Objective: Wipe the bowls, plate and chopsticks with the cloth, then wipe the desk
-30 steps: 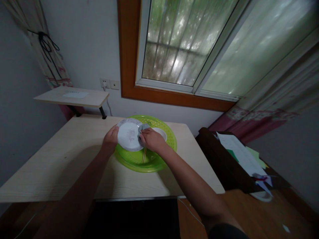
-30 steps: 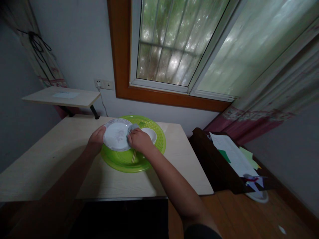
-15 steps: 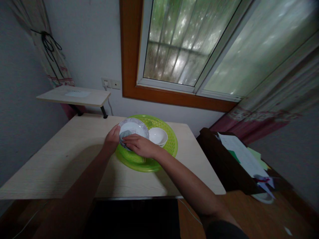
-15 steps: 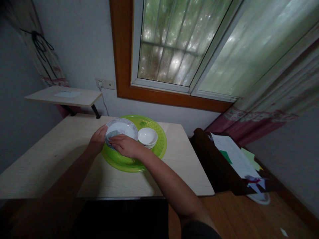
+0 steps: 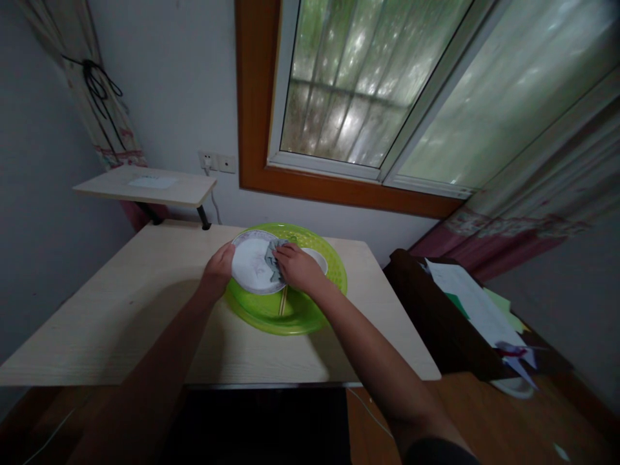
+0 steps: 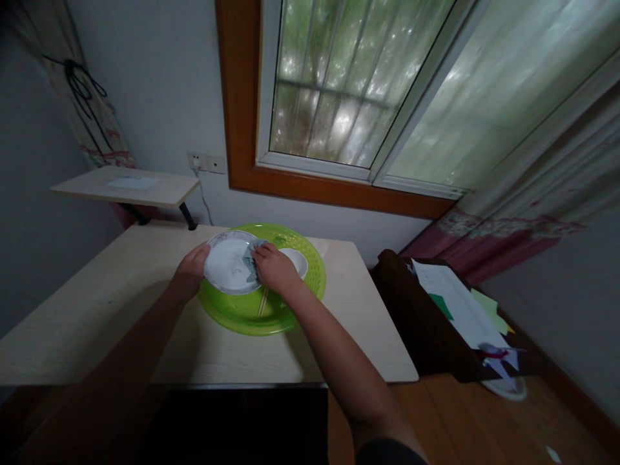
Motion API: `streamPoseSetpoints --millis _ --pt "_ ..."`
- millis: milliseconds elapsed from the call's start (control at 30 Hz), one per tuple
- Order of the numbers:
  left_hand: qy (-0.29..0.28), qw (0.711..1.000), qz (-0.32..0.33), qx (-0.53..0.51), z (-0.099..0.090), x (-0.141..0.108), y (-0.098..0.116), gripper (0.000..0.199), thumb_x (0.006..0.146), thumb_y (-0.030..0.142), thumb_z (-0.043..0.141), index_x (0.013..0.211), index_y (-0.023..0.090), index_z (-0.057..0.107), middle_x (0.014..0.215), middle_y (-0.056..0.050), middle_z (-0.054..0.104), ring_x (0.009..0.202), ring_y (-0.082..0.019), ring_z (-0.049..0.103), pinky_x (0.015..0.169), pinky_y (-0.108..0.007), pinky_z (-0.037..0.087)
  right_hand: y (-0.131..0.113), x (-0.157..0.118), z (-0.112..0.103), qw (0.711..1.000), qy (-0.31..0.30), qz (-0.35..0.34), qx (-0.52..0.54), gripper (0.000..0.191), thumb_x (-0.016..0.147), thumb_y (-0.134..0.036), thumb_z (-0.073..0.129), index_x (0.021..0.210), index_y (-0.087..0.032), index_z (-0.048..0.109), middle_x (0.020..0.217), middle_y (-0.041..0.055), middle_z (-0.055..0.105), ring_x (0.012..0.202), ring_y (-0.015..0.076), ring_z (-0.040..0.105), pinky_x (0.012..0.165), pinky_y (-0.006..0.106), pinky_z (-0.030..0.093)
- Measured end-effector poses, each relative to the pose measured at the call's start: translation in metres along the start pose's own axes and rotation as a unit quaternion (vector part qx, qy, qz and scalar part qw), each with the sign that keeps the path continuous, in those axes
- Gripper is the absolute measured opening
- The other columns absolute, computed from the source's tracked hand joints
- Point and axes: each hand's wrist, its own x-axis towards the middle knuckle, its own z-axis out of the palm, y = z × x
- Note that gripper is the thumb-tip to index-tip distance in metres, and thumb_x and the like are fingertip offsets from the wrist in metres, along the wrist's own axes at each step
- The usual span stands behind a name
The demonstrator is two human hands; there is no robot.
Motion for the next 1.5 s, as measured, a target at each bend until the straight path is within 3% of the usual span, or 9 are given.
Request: streamPoseSetpoints --millis 200,433,567,733,833,967,1133,1300,1500 --pt "0.009 1.0 0.0 0.015 0.002 -0.002 0.004 0.058 0.093 0.057 0.047 0.124 0.012 0.068 0.127 -0.014 0.07 0.125 -0.031 0.059 0.109 -0.042 0.045 -0.005 -0.032 -0.012 0.993 -0.06 -0.033 0.099 0.027 0.095 -0.013 0.057 0.115 -0.013 0.076 0.109 0.0127 0.076 0.104 0.023 0.068 0.102 0.038 0.048" --pt "0.011 0.998 0.01 0.068 0.001 -0.001 0.003 0.06 0.096 0.056 0.039 0.123 0.01 0.067 0.129 -0.015 0.068 0.121 -0.029 0.062 0.11 -0.039 0.044 -0.039 -0.006 0.0 0.964 -0.019 -0.124 0.234 0.038 0.096 -0.007 0.051 0.124 -0.02 0.072 0.13 0.0084 0.07 0.12 0.0183 0.064 0.108 0.035 0.047" --pt "-0.001 0.997 0.022 0.073 0.0 0.004 -0.006 0.058 0.096 0.055 0.04 0.121 0.011 0.067 0.131 -0.015 0.067 0.126 -0.029 0.059 0.116 -0.041 0.04 -0.051 0.023 0.008 0.972 0.019 -0.141 0.188 0.04 0.096 -0.009 0.049 0.13 -0.018 0.068 0.137 0.0104 0.065 0.128 0.0209 0.058 0.114 0.038 0.043" --pt "0.002 0.998 0.027 0.064 -0.001 0.006 -0.011 0.056 0.096 0.052 0.04 0.123 0.011 0.066 0.134 -0.017 0.066 0.129 -0.027 0.057 0.119 -0.041 0.036 -0.041 0.039 0.012 0.989 0.047 -0.088 0.104 0.045 0.102 -0.031 0.051 0.143 -0.014 0.058 0.147 0.0153 0.055 0.14 0.0258 0.046 0.121 0.044 0.034" --pt "-0.008 0.999 0.009 0.036 0.0 0.004 -0.007 0.056 0.096 0.053 0.043 0.124 0.011 0.066 0.131 -0.015 0.068 0.123 -0.028 0.061 0.113 -0.042 0.042 -0.03 0.034 0.013 0.997 0.042 -0.038 0.046 0.05 0.102 -0.032 0.051 0.148 -0.012 0.052 0.154 0.0147 0.049 0.143 0.0289 0.039 0.122 0.046 0.032" --pt "-0.01 1.0 0.0 0.018 0.001 -0.001 0.0 0.054 0.095 0.055 0.046 0.123 0.014 0.068 0.128 -0.012 0.07 0.122 -0.029 0.062 0.111 -0.04 0.044 -0.016 0.016 0.009 0.999 0.011 0.023 -0.027 0.044 0.102 -0.016 0.043 0.145 -0.013 0.056 0.152 0.0133 0.051 0.137 0.0305 0.043 0.114 0.045 0.041" --pt "0.022 1.0 0.001 0.015 0.001 -0.003 0.001 0.056 0.093 0.058 0.048 0.118 0.013 0.07 0.124 -0.013 0.072 0.124 -0.032 0.06 0.109 -0.042 0.046 -0.009 -0.01 -0.003 0.997 -0.051 0.033 -0.055 0.032 0.099 -0.012 0.05 0.124 -0.012 0.071 0.126 0.0169 0.067 0.114 0.0292 0.057 0.098 0.04 0.05" --pt "0.017 0.999 0.005 0.037 0.002 -0.001 -0.002 0.057 0.093 0.058 0.047 0.119 0.013 0.07 0.124 -0.015 0.071 0.123 -0.032 0.06 0.109 -0.043 0.046 -0.018 -0.023 -0.01 0.99 -0.092 -0.028 0.106 0.02 0.091 -0.007 0.063 0.105 -0.014 0.076 0.104 0.0099 0.074 0.097 0.0207 0.066 0.095 0.032 0.049" --pt "0.028 0.996 0.013 0.087 0.003 0.002 -0.006 0.056 0.094 0.056 0.042 0.12 0.013 0.068 0.13 -0.015 0.068 0.126 -0.029 0.059 0.116 -0.043 0.039 -0.047 0.005 -0.002 0.956 -0.019 -0.09 0.277 0.019 0.093 -0.012 0.064 0.106 -0.02 0.076 0.11 0.0061 0.074 0.106 0.0171 0.066 0.1 0.029 0.047"
